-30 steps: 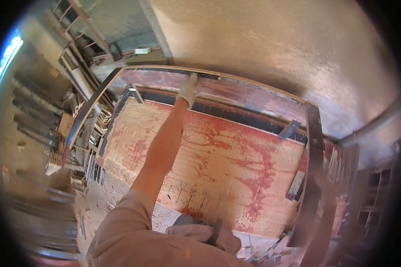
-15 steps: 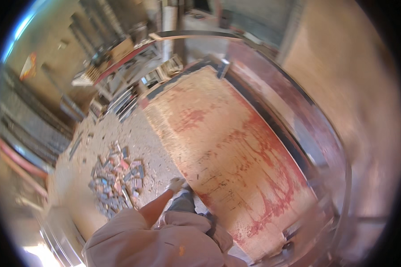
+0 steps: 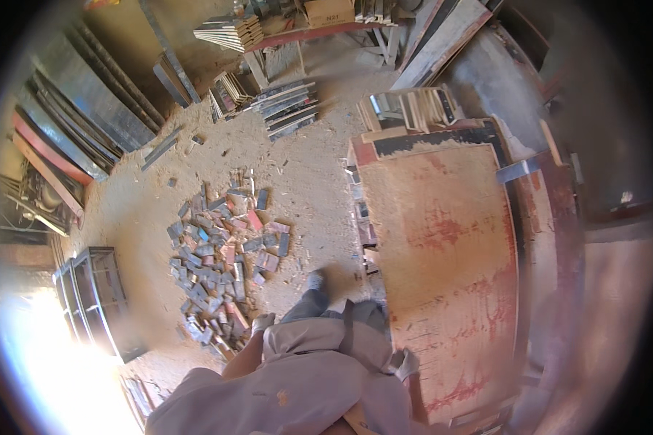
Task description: The person uses a pneumatic nail gun to attach thin wooden strips to a large wooden board or frame. They repeatedly pick up strips, position them, and drive nails to secure them in place.
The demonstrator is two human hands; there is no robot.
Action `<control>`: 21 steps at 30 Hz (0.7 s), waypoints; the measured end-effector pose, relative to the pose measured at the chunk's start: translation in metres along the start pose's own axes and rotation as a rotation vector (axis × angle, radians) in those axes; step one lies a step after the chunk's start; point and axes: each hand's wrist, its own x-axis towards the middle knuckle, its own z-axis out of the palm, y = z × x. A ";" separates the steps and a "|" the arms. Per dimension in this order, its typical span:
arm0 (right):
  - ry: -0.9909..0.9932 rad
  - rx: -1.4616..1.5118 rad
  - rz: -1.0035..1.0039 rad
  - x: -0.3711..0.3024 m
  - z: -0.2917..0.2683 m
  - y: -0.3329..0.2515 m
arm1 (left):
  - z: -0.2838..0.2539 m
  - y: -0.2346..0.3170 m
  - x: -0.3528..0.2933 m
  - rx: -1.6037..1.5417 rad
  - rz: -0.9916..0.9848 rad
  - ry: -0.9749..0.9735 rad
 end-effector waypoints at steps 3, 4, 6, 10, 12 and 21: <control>-0.381 0.100 -0.066 0.056 0.071 -0.083 | -0.063 0.064 0.053 -0.445 0.036 0.054; -0.615 0.448 0.164 0.081 0.090 -0.117 | -0.083 0.086 0.075 -0.596 0.040 0.064; -0.044 -0.032 0.122 0.074 0.192 -0.208 | -0.135 0.128 0.110 -0.640 0.072 0.133; -0.053 -0.272 -0.070 0.113 0.331 -0.332 | -0.222 0.224 0.181 -0.690 0.133 0.146; -0.154 -0.369 -0.203 0.171 0.391 -0.366 | -0.259 0.256 0.224 -0.607 0.204 0.165; -0.432 -1.189 -0.475 0.423 0.743 -0.510 | -0.383 0.468 0.316 -0.648 0.047 0.133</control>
